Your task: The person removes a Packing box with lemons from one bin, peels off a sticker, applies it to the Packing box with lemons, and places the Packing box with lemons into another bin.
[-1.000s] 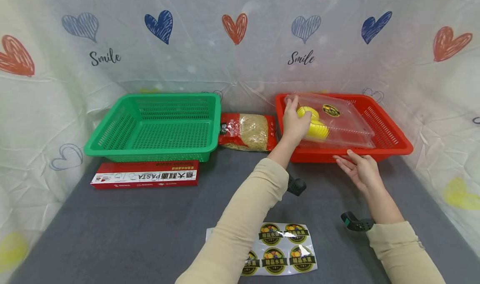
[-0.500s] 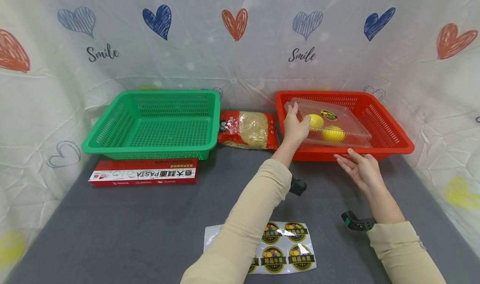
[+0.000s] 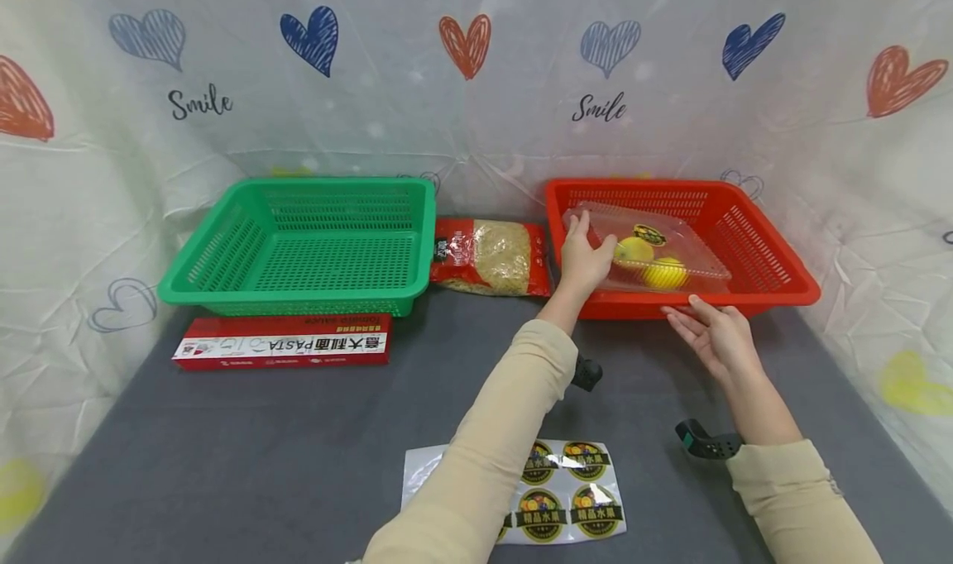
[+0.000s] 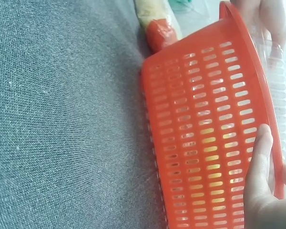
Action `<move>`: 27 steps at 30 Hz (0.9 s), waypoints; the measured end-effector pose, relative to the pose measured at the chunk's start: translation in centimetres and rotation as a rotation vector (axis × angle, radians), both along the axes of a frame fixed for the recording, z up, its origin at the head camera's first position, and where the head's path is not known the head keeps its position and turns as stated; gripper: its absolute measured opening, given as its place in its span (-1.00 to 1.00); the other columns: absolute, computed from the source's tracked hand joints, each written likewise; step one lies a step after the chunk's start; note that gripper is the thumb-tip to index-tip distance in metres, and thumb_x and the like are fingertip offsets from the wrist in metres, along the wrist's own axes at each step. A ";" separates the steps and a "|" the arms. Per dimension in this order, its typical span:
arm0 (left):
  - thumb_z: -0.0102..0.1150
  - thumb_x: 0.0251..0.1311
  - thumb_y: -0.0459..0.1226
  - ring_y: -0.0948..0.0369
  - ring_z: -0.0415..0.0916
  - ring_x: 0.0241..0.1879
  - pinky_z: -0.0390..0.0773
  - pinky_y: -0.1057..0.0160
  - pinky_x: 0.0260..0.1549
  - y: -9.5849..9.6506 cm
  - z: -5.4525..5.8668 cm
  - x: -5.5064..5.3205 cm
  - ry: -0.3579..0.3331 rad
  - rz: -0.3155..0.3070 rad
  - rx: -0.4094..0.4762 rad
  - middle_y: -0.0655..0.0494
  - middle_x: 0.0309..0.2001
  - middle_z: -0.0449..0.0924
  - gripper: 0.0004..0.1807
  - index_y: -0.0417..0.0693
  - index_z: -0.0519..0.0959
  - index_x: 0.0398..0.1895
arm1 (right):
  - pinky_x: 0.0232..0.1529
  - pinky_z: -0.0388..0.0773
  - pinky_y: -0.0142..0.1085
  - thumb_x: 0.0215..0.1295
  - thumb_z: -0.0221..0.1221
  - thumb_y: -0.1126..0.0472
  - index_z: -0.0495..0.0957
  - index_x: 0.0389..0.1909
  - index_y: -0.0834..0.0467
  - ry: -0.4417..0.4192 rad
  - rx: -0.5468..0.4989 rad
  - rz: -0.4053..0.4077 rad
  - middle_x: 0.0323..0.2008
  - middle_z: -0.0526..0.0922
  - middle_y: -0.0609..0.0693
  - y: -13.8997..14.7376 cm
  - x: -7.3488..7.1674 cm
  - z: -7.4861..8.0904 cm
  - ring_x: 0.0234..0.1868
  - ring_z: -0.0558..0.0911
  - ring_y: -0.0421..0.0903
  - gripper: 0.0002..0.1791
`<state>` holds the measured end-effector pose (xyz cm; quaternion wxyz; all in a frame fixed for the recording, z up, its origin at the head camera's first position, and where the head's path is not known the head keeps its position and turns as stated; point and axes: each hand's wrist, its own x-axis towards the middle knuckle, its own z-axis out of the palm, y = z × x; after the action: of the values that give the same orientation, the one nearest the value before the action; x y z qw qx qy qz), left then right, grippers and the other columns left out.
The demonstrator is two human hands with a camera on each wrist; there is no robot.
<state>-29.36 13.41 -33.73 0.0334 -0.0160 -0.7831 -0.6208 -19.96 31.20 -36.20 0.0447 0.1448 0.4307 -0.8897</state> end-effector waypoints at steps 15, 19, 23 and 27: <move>0.17 0.15 -0.21 0.19 0.11 0.30 0.23 0.28 0.18 0.1 1.6 1.4 -0.042 0.012 -0.187 0.05 0.30 0.23 -0.37 -0.09 0.26 0.31 | -0.11 0.52 -0.24 0.17 0.19 0.24 0.03 0.23 -0.04 -0.041 -0.081 -0.030 -0.30 0.64 0.02 0.1 0.0 0.3 -0.23 0.66 0.00 -0.31; 0.21 0.10 -0.20 0.19 0.11 0.29 0.28 0.29 0.14 0.1 1.8 2.1 -0.083 -0.004 -0.240 0.06 0.30 0.22 -0.31 -0.09 0.24 0.32 | -0.12 0.52 -0.25 0.15 0.20 0.24 0.03 0.26 -0.05 -0.056 -0.100 -0.032 -0.31 0.64 0.02 0.1 0.1 0.3 -0.23 0.66 0.01 -0.28; 0.17 0.15 -0.16 0.18 0.14 0.28 0.27 0.29 0.15 -0.2 1.8 2.6 -0.059 -0.048 -0.389 0.03 0.29 0.25 -0.31 -0.15 0.20 0.33 | -0.12 0.52 -0.25 0.14 0.21 0.24 -0.08 0.35 -0.08 -0.058 -0.094 -0.025 -0.32 0.65 0.02 -0.1 0.1 0.2 -0.24 0.66 0.01 -0.15; 0.12 0.19 -0.09 0.19 0.30 0.19 0.35 0.30 0.09 -0.2 1.5 2.8 -0.005 -0.077 -0.585 0.02 0.21 0.36 -0.32 -0.18 0.21 0.32 | -0.14 0.53 -0.26 0.14 0.22 0.23 -0.28 0.42 -0.09 -0.051 -0.063 -0.017 -0.34 0.66 0.00 -0.2 0.2 0.2 -0.26 0.67 0.00 0.01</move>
<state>-26.59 13.22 -32.25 0.0018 -0.0529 -0.9277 -0.3697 -19.79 30.99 -36.04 0.0524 0.1695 0.3998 -0.8993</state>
